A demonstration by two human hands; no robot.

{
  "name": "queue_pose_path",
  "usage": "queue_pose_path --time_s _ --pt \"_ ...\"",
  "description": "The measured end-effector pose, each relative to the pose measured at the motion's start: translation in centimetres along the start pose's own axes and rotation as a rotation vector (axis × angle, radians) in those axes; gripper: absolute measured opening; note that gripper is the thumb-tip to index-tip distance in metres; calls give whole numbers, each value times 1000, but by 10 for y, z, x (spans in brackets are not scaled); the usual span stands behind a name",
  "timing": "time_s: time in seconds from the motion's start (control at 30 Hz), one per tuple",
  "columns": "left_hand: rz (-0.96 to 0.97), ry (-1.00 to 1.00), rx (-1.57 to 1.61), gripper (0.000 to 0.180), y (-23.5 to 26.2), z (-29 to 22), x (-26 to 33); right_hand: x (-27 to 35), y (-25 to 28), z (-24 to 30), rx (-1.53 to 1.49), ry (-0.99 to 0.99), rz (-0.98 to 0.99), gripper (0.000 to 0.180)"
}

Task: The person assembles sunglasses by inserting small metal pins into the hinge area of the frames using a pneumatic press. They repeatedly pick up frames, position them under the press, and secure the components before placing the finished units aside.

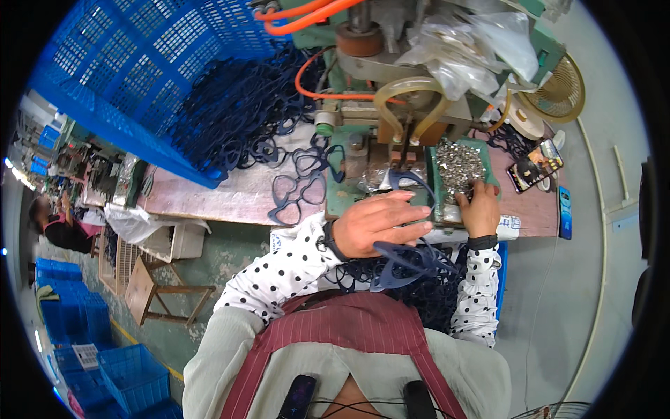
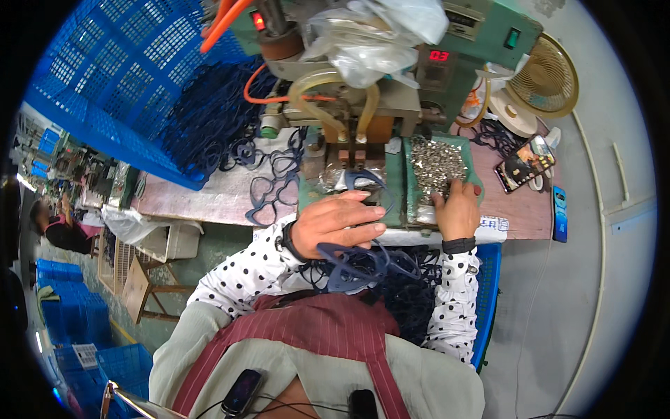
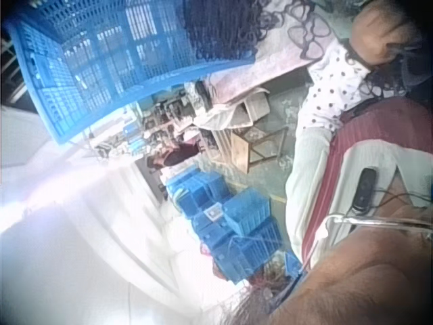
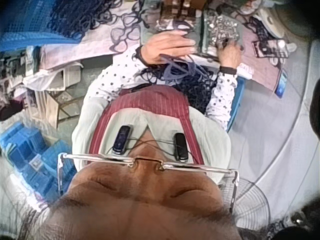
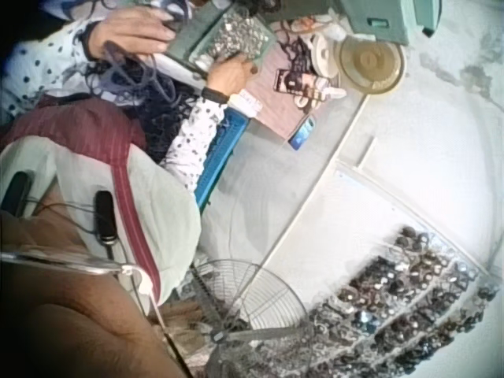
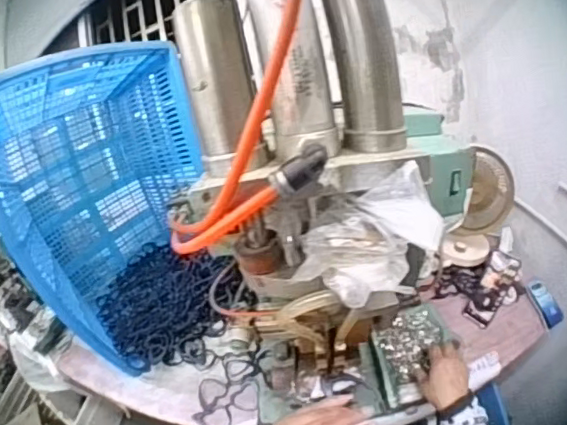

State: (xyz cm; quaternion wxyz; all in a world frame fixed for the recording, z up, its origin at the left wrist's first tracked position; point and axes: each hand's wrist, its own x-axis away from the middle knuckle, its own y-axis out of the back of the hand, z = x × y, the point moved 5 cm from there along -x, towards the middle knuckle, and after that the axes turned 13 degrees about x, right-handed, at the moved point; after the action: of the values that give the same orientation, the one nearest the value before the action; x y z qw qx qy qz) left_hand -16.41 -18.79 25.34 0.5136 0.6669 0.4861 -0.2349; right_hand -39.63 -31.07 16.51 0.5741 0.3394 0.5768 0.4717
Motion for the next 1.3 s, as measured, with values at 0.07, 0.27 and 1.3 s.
queue_pose_path --time_s 0.07,0.27,1.3 --pt "-34 3 6 34 0 -3 -2 -4 -14 -1 -27 20 -26 20" --pt "-21 62 -245 36 -2 -11 17 -13 -20 -19 -441 29 -229 16" --pt "-667 958 -441 47 154 71 145 -20 60 51 -710 83 -300 15"
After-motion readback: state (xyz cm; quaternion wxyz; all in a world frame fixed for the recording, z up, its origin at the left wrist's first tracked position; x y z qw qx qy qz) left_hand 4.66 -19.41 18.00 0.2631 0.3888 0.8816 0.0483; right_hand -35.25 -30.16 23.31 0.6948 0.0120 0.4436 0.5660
